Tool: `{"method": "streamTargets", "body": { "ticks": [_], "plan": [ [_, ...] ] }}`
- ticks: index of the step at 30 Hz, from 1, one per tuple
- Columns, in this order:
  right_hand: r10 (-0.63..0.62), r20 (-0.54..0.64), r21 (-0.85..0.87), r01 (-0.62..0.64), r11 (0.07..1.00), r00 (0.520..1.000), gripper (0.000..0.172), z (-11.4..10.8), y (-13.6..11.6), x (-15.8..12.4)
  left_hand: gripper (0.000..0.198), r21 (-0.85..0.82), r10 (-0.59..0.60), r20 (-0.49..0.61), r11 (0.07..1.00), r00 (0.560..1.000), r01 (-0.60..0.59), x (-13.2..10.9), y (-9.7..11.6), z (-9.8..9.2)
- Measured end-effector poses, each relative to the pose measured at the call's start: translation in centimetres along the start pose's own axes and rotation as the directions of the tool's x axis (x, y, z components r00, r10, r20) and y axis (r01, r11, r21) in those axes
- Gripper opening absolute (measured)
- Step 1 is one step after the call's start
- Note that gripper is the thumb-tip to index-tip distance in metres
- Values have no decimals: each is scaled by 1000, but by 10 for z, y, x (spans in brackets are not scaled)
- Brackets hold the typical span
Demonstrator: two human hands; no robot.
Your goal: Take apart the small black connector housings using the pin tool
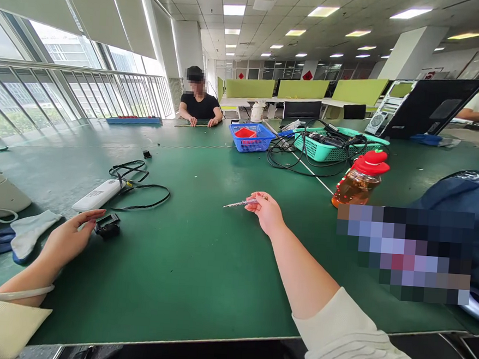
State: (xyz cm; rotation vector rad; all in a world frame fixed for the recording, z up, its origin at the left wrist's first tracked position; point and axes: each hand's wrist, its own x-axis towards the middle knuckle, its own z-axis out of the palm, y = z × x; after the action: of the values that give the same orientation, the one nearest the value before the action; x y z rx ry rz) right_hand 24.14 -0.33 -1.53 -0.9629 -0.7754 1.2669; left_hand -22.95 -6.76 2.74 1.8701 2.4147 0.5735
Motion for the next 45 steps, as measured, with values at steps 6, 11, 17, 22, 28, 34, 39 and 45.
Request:
{"method": "streamTargets", "body": {
  "ticks": [6,11,17,22,28,34,39,45],
  "plan": [
    [-1,14,-9,1,1000,1000,13,-1,1,1,41,5,78,77,997,994,-79,7,-12,6],
    [0,29,-21,0,1000,1000,14,0,0,0,38,-55,-8,14,998,1000,8,12,-21,13],
    [11,14,-22,-11,1000,1000,12,2,-2,-2,55,-457,293,-102,835,951,-307,7,-30,13],
    [23,34,-41,-21,999,999,11,1,-2,-2,56,-292,404,-2,875,915,-387,6,-33,10],
    [15,43,-37,-14,999,999,11,0,-2,-2,60,-201,467,71,872,882,-446,8,-33,16],
    [12,64,-50,-9,999,998,12,-1,-1,-2,66,-182,454,115,884,883,-431,9,-33,17],
    [1,66,-42,1,999,998,11,-1,0,-1,75,-187,433,125,894,893,-408,5,-25,18],
    [10,72,-42,-6,999,997,10,-1,-1,-1,62,-79,345,71,937,936,-340,3,-17,17]
  ]
}}
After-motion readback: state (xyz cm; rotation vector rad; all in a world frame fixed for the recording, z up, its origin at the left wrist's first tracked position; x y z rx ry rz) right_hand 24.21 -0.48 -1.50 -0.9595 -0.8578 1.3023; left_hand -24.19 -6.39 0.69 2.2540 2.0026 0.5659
